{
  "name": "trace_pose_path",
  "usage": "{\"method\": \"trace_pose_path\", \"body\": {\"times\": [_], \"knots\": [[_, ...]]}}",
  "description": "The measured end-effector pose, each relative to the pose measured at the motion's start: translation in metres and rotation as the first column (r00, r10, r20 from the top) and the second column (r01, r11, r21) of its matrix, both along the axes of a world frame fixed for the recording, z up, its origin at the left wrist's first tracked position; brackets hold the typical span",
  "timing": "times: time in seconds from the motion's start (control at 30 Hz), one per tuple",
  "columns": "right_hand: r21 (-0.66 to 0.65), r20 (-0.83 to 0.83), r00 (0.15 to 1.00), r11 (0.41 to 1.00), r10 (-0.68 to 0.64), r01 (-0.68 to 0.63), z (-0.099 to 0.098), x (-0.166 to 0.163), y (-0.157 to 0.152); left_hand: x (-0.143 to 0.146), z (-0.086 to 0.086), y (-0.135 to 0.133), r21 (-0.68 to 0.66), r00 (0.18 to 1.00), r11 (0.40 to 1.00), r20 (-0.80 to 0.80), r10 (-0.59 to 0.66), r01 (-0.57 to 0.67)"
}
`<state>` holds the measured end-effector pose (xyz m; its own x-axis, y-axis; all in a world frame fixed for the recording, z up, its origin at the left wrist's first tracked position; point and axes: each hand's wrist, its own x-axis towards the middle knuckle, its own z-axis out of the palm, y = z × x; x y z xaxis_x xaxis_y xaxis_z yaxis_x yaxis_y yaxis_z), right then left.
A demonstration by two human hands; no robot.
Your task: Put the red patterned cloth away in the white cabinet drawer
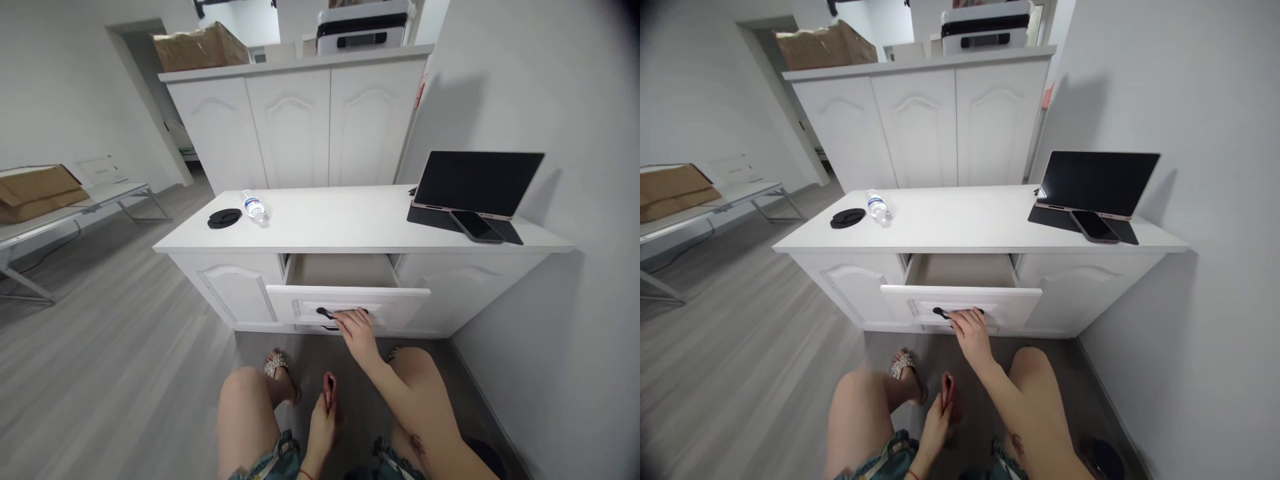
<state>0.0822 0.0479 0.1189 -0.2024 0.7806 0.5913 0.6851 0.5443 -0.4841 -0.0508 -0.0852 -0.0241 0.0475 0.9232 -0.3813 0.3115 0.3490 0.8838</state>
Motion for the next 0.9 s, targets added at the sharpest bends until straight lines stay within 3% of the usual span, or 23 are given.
{"method": "trace_pose_path", "body": {"times": [0.17, 0.47, 0.67, 0.9], "knots": [[-0.012, 0.005, 1.000, 1.000, 0.007, -0.007, -0.002, 0.001, 0.021, 0.004, -0.007, 0.001, -0.002, 0.995, 0.998, 0.074, 0.062, -0.062], [-0.006, -0.003, 1.000, 1.000, 0.002, -0.002, -0.002, 0.003, 0.079, 0.011, -0.001, 0.003, -0.116, 0.994, 0.987, -0.007, 0.112, -0.112], [-0.036, -0.010, 1.000, 0.999, 0.000, 0.000, 0.000, 0.004, 0.116, 0.015, -0.015, 0.005, -0.109, 0.991, 0.985, -0.009, 0.132, -0.132], [-0.033, 0.009, 1.000, 0.999, -0.012, 0.012, 0.003, 0.004, 0.123, 0.022, -0.021, 0.003, -0.090, 0.995, 0.991, 0.021, 0.097, -0.094]]}}
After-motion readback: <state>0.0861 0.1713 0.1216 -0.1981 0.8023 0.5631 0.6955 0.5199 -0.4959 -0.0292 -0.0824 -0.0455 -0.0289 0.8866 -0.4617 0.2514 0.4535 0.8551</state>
